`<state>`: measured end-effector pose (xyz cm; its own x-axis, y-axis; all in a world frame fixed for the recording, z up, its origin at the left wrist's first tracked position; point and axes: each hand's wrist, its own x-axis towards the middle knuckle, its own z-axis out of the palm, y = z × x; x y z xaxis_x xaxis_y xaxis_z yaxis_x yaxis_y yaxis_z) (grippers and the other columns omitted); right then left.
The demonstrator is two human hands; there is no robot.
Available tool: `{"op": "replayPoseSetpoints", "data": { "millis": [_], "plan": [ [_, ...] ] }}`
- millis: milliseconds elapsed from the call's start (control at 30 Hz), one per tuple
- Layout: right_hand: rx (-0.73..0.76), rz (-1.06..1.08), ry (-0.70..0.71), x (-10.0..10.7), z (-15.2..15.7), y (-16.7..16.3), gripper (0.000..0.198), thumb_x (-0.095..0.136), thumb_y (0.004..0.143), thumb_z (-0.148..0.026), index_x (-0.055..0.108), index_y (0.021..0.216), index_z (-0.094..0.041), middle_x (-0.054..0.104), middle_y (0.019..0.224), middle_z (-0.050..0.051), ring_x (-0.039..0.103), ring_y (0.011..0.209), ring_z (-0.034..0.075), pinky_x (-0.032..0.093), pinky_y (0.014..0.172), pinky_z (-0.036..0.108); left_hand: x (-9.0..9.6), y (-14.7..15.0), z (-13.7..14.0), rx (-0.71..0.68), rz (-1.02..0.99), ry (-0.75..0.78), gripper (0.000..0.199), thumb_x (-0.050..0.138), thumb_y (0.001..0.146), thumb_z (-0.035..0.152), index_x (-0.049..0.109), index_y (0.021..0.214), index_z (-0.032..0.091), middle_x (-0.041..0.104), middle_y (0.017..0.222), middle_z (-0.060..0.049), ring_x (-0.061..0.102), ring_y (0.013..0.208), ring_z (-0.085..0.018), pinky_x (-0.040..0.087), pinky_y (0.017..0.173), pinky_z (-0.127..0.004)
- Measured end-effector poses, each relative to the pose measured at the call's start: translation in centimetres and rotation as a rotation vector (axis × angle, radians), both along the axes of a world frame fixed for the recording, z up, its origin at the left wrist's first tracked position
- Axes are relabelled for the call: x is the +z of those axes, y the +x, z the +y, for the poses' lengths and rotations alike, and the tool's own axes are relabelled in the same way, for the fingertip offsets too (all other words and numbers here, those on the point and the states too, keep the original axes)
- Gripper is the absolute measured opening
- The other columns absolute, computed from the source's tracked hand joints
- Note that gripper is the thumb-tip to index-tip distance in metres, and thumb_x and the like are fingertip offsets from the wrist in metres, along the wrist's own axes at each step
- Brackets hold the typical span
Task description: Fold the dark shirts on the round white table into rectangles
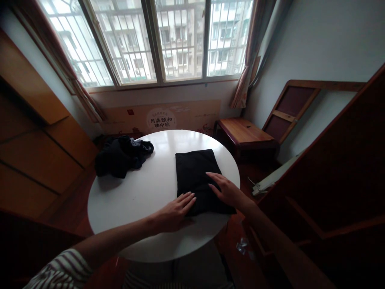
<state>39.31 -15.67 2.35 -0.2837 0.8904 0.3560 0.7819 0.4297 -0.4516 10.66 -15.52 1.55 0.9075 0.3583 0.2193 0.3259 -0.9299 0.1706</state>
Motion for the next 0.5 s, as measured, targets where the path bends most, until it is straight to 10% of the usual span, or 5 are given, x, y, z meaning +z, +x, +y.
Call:
{"op": "replayPoseSetpoints", "data": {
  "millis": [300,500],
  "plan": [
    [-0.088,-0.282,-0.227,0.0,10.0,-5.3,0.052,0.036,0.101,-0.05,0.045,0.148,-0.031,0.036,0.159,0.004,0.027,0.147,0.031,0.02,0.119,0.055,-3.2,-0.8,-3.1,0.057,0.138,0.459,0.044,0.039,0.093,0.008,0.052,0.132,-0.006,0.059,0.133,-0.025,0.057,0.126,-0.03,0.046,0.105,-0.037],
    [-0.246,-0.319,-0.203,1.5,13.5,-5.0,0.04,0.061,0.095,-0.037,0.056,0.129,-0.017,0.058,0.13,0.011,0.061,0.11,0.025,0.053,0.092,0.047,-1.5,-1.1,-4.7,0.013,0.128,0.402,0.038,0.045,0.091,0.007,0.058,0.126,-0.003,0.065,0.122,-0.024,0.063,0.114,-0.028,0.047,0.102,-0.039]
  ]
}}
